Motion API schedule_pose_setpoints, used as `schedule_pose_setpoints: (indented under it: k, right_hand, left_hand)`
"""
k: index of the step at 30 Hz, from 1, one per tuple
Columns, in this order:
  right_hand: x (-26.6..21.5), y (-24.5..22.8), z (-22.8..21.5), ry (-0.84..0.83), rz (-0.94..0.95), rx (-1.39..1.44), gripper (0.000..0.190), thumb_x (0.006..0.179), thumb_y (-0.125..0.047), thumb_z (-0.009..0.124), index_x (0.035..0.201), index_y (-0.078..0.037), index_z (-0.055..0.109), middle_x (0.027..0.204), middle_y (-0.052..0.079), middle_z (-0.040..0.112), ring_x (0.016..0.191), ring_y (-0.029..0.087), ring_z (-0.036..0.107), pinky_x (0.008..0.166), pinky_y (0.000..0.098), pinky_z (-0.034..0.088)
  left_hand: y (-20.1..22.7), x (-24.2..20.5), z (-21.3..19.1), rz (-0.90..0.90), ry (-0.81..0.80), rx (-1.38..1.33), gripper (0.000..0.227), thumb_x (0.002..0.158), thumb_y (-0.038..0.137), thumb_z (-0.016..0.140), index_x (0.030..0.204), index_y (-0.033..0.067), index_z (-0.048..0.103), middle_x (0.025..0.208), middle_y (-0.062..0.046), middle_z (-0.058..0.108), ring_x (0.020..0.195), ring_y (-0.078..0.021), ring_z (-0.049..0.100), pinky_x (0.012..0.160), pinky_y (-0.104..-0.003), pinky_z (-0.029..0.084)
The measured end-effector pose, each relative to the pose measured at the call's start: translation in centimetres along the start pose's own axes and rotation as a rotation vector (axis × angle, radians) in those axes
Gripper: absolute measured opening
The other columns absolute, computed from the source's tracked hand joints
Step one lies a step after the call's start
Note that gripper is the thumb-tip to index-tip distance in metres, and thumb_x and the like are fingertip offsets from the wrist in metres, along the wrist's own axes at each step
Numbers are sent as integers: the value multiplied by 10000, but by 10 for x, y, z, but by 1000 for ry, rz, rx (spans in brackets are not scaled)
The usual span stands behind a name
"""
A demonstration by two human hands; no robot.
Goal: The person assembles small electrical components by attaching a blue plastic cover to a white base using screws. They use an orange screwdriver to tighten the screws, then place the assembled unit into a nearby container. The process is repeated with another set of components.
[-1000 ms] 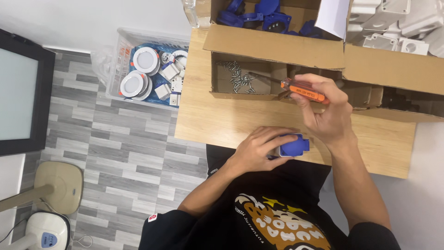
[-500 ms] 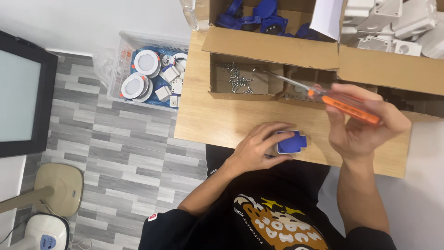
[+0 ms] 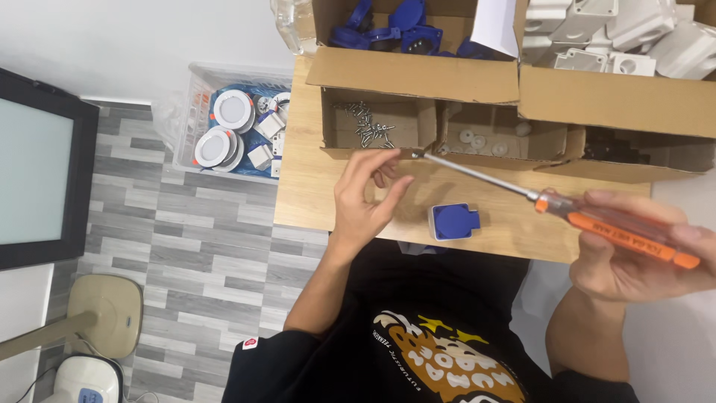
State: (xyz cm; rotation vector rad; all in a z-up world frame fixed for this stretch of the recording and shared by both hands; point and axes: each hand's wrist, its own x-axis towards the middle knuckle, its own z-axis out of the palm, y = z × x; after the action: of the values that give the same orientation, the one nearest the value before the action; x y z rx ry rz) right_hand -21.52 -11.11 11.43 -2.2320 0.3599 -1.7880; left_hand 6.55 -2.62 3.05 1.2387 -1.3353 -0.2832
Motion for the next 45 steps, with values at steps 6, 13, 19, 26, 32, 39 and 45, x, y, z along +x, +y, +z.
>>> schedule_pose_setpoints:
  k: [6,13,19,26,32,39,45]
  right_hand:
    - [-14,-1,-16,-49,14,5,526,1038,22,652,1378,6,250,1207,336,470,738,532,684,614,641,646]
    - [-28,11,-24,-1,15,28,499,1017,1,559,1404,22,245,1476,125,315,741,568,603,580,719,596]
    - [-65,38,-42,116,113,160,595,1041,40,532,1585,-129,361,1569,124,423,850,546,558,579,677,555]
    - [-74,33,-43,178,353,126,504,1099,-48,601,1523,-109,337,1146,442,503,877,525,611,667,630,562]
    - [-73,36,-41,192,354,128,492,1090,-112,628,1499,-108,354,1249,358,504,865,507,625,645,590,552]
    - [-74,38,-42,168,371,146,499,1090,-111,604,1513,-85,341,1112,455,526,875,515,614,657,610,561]
    - [-85,44,-50,153,416,175,518,1108,-76,602,1563,-129,360,1151,446,546,911,505,626,702,602,577]
  left_hand:
    - [6,6,10,34,-49,25,236,1048,61,805,1269,78,723,1140,-87,676,865,-134,685,750,-261,555]
    - [12,2,13,-14,-25,1,123,1028,-3,791,1135,53,769,1068,-95,714,747,-146,588,709,-253,539]
    - [12,-4,15,-88,36,-123,102,1019,-3,787,1109,35,756,1056,-130,778,894,-195,730,812,-268,615]
    - [14,-6,13,-143,21,-290,126,1016,-41,776,1107,43,751,1094,-132,762,1051,-231,752,969,-293,632]
    - [14,-5,13,-130,0,-313,135,1011,-49,778,1103,46,748,1107,-138,766,1061,-246,761,999,-308,641]
    - [13,-8,14,-154,-8,-346,127,1021,-59,759,1098,42,747,1111,-144,767,1077,-252,759,1010,-313,636]
    - [12,-9,14,-144,-33,-361,134,1005,-67,772,1079,43,755,1108,-143,773,1074,-255,768,1030,-327,643]
